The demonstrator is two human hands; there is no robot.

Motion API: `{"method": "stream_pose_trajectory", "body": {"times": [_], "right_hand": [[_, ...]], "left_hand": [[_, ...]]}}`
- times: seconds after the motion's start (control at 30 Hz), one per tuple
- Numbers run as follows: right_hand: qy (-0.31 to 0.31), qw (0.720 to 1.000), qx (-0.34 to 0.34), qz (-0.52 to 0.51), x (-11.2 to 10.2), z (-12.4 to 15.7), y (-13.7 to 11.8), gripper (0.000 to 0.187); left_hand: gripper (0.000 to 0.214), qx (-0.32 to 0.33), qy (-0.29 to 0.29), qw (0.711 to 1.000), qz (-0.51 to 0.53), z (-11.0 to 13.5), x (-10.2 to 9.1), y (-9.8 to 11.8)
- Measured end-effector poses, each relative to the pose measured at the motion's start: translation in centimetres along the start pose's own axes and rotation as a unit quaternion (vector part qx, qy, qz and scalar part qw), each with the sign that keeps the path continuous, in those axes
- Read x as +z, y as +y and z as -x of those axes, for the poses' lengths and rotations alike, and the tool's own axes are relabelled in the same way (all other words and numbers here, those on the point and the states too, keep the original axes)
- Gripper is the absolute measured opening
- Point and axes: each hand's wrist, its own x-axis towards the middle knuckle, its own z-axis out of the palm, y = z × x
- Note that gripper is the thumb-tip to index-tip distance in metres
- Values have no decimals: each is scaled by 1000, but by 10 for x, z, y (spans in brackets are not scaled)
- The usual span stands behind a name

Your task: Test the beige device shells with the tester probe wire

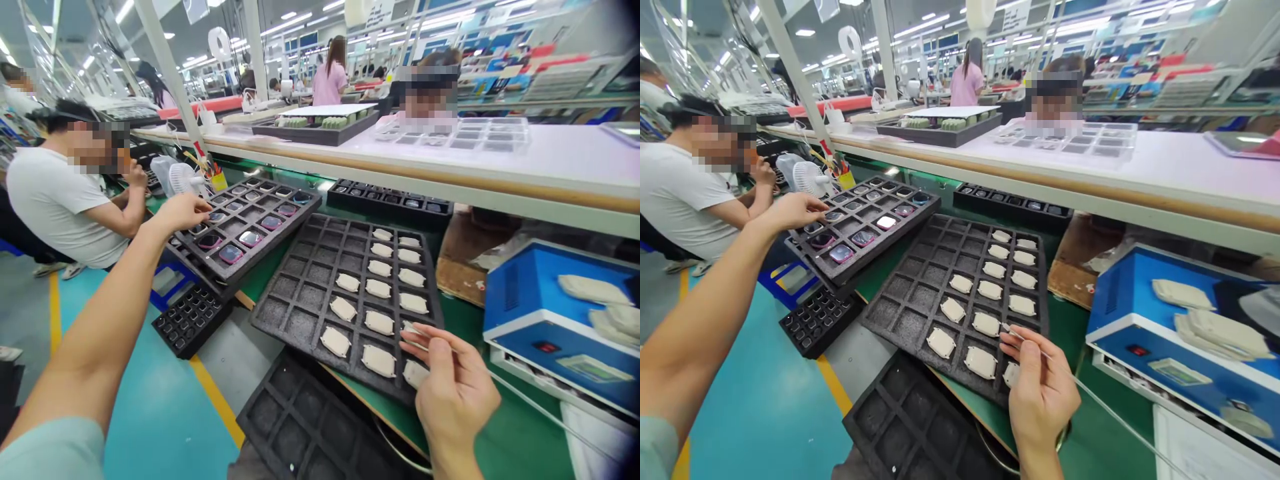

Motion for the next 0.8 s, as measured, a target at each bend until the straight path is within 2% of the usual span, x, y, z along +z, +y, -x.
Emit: {"method": "stream_pose_trajectory", "body": {"times": [0.1,0.27,0.4,0.5,0.57,0.63,0.67,0.7,0.73,0.8], "right_hand": [[8,1000,-6,9,1,1,-1,33],[6,1000,-18,11,3,2,-3,32],[12,1000,-26,3,3,0,-1,29],[18,999,-43,9,3,-3,1,26],[11,998,-56,19,4,-5,3,24],[10,997,-74,29,4,-7,5,22],[14,996,-84,32,4,-8,6,20],[20,995,-94,35,4,-9,7,19],[29,994,-102,36,4,-9,8,17],[42,992,-115,36,4,-9,8,15]], "left_hand": [[10,22,5,999,48,-3,13,-12],[33,50,35,992,108,-12,26,1],[44,43,76,986,139,-14,22,12],[46,36,151,979,135,3,12,31],[49,53,227,960,155,30,12,59],[53,114,285,915,260,69,26,102],[51,150,269,890,336,91,40,128],[44,175,222,857,430,113,57,157],[36,182,140,820,525,134,78,185],[34,203,32,785,585,167,119,238]]}}
